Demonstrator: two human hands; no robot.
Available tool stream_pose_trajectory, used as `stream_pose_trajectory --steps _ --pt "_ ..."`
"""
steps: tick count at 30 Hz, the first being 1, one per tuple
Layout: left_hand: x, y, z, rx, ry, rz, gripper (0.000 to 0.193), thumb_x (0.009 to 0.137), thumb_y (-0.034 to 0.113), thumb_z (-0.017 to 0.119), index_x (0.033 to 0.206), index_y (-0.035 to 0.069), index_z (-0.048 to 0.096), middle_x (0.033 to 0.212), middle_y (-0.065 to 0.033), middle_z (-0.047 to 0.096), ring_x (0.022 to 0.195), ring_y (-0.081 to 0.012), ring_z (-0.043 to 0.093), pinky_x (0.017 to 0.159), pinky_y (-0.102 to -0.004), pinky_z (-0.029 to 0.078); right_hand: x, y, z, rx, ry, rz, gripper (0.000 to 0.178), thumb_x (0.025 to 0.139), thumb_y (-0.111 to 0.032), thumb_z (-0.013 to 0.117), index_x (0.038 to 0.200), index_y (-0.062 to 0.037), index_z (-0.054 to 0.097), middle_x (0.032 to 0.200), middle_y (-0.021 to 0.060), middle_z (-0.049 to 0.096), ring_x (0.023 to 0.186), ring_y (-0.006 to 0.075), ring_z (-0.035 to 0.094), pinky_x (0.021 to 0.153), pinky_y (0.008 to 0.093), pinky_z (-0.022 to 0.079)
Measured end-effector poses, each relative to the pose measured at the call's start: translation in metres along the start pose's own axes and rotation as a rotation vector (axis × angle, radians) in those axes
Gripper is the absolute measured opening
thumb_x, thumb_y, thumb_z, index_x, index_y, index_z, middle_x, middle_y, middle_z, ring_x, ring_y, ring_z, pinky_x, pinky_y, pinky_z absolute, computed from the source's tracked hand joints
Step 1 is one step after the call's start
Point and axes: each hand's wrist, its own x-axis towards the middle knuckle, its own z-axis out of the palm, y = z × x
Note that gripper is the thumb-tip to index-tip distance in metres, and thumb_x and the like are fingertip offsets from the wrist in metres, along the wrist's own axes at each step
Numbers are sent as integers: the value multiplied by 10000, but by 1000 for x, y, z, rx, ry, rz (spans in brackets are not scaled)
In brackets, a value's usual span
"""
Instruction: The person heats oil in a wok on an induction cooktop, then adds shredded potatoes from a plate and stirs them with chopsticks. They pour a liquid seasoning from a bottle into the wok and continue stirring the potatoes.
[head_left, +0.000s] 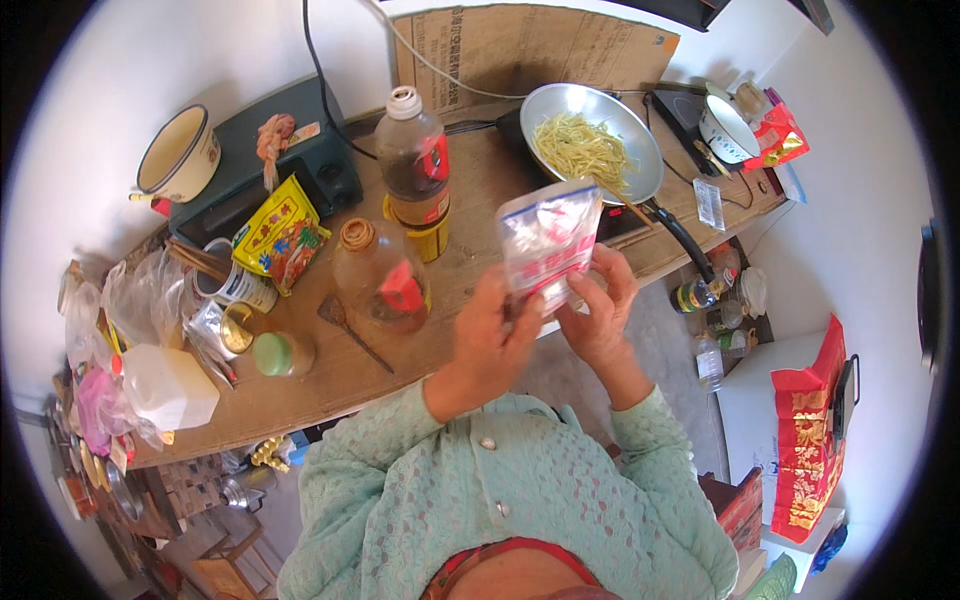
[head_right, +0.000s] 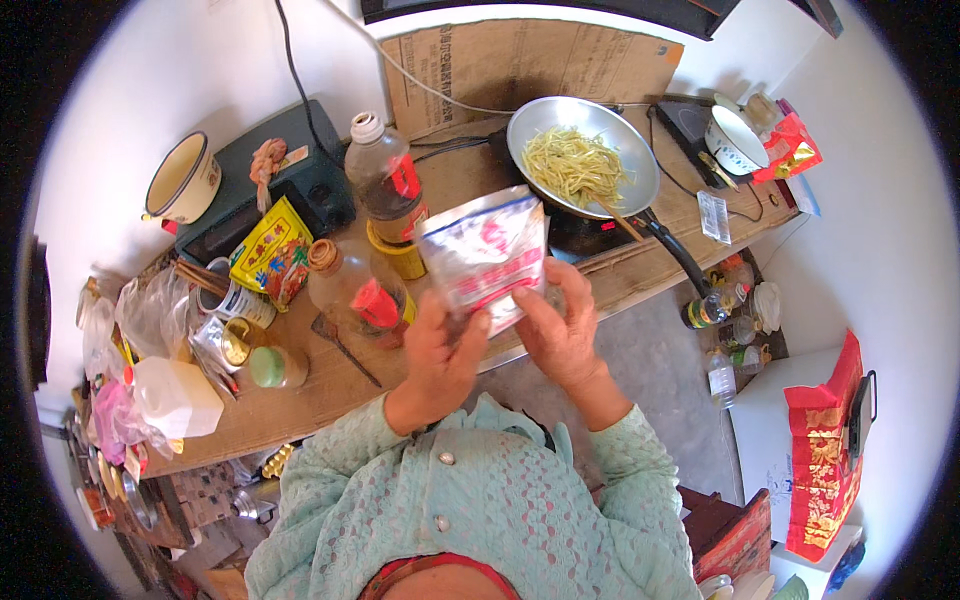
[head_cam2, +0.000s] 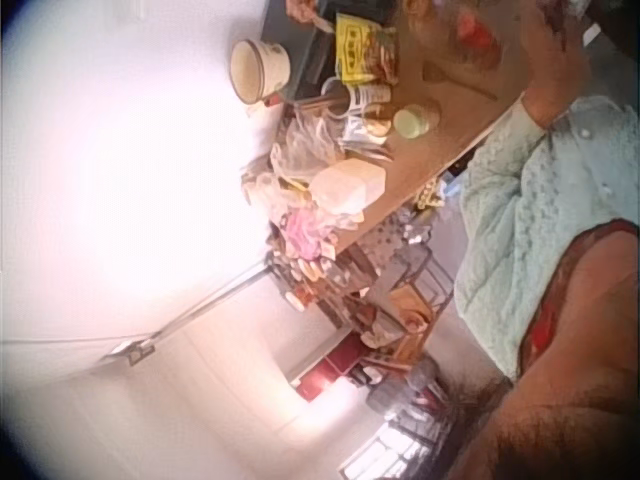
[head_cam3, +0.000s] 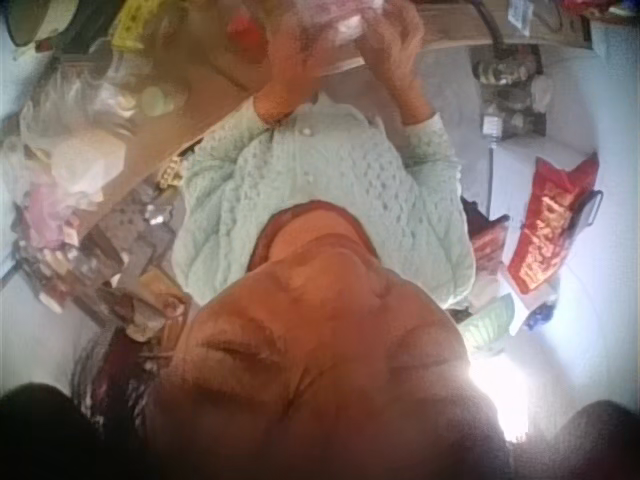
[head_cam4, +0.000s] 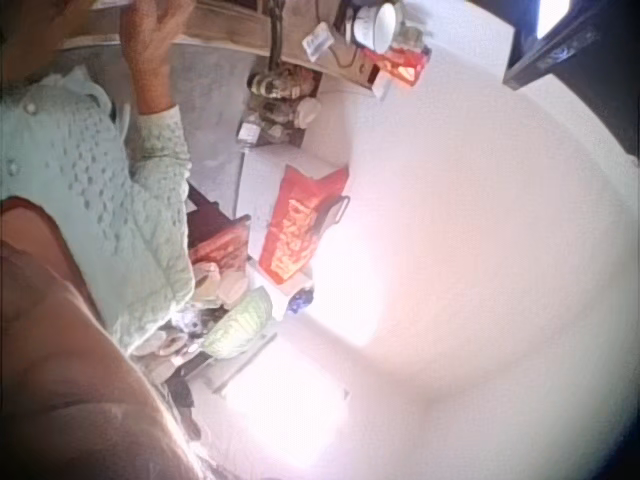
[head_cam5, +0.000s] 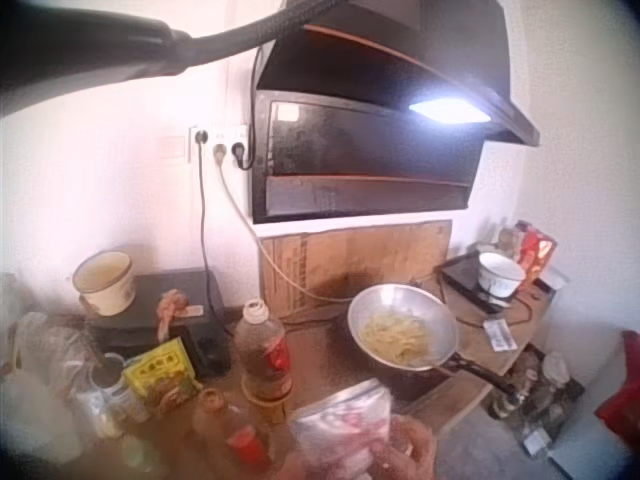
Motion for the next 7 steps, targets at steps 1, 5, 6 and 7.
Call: stream_pose_trajectory --steps 1,5,6,7 --pt "6 3 9 79 -58 -39 230 838 79 578 1045 14 503 876 -114 542 719 -184 556 635 -290 452 0 6 -8 -21 -34 30 547 561 35 715 1059 -125 554 1148 163 489 970 317 555 737 363 506" --pt "44 14 56 -95 -80 128 202 835 111 588 984 17 490 704 -75 474 611 -94 427 524 -263 383 8 34 -34 -167 -88 91 562 589 46 675 1105 -114 521 1096 147 543 904 328 596 704 363 528" --pt "56 15 67 -121 -83 188 228 836 122 594 1005 16 484 716 -83 478 605 -105 427 527 -273 390 11 42 -39 -181 -99 114 565 598 44 669 1117 -113 512 1096 148 548 896 336 601 705 364 530" --pt "58 16 69 -121 -79 195 228 836 122 594 1005 16 484 716 -83 478 605 -105 427 527 -273 390 10 52 -45 -142 -166 222 531 649 24 636 1138 -130 495 1151 160 531 964 358 587 699 348 536"
